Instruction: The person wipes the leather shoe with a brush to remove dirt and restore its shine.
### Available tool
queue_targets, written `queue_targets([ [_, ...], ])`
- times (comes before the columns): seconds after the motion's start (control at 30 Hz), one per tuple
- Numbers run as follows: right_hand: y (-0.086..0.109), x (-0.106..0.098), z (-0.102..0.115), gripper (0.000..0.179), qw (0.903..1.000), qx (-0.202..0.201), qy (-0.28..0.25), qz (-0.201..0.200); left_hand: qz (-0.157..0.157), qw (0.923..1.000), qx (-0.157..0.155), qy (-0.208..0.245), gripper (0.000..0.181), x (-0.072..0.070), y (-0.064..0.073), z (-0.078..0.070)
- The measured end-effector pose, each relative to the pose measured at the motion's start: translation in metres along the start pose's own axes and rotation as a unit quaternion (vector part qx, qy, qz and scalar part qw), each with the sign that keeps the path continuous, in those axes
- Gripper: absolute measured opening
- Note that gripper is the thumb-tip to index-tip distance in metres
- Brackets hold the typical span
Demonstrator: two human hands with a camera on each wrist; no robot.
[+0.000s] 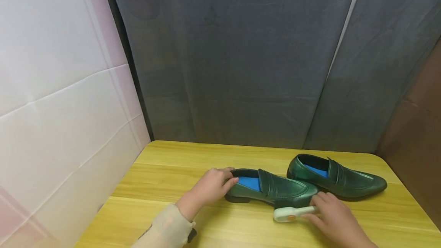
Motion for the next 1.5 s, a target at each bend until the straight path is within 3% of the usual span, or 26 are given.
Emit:
queue_targets([
  [0.3, -0.021, 0.004, 0.048, 0.035, 0.9987, -0.040, 0.020, -0.025, -0.003, 0.9999, -0.008, -0.009, 0.031, -0.001, -0.002, -0.001],
  [0.43, -0.031, 0.007, 0.071, 0.037, 0.9948, -0.072, 0.042, -0.059, 0.000, 0.9999, -0.007, -0.013, 0.032, 0.001, -0.004, -0.001],
  [0.6, -0.044, 0.010, 0.099, 0.038, 0.9883, -0.104, 0.056, -0.097, 0.002, 0.9999, -0.001, -0.014, 0.035, 0.002, -0.006, -0.003],
  [0.83, -0.060, 0.012, 0.136, 0.031, 0.9736, -0.180, 0.059, -0.127, -0.001, 0.9999, 0.000, -0.012, 0.033, -0.002, -0.006, -0.005],
  [0.97, -0.066, 0.011, 0.145, 0.028, 0.9699, -0.196, 0.062, -0.131, -0.001, 0.9999, -0.001, -0.013, 0.034, -0.004, -0.005, -0.004],
  [1.23, -0.074, 0.015, 0.148, 0.026, 0.9779, -0.179, 0.040, -0.101, -0.001, 0.9999, 0.001, -0.016, 0.033, -0.004, -0.006, 0.000],
  [1.5, -0.078, 0.012, 0.158, 0.025, 0.9772, -0.177, 0.042, -0.110, -0.006, 0.9997, 0.007, -0.021, 0.032, -0.004, -0.004, -0.001],
])
Point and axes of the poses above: each hand's wrist, its own y-axis away from the middle knuckle, its own x-axis out of the palm, z = x × y, the point moved 6 cm from there along -y, towards the middle knuckle, and after that the axes turned 8 degrees about -x, right-handed, at the moved point
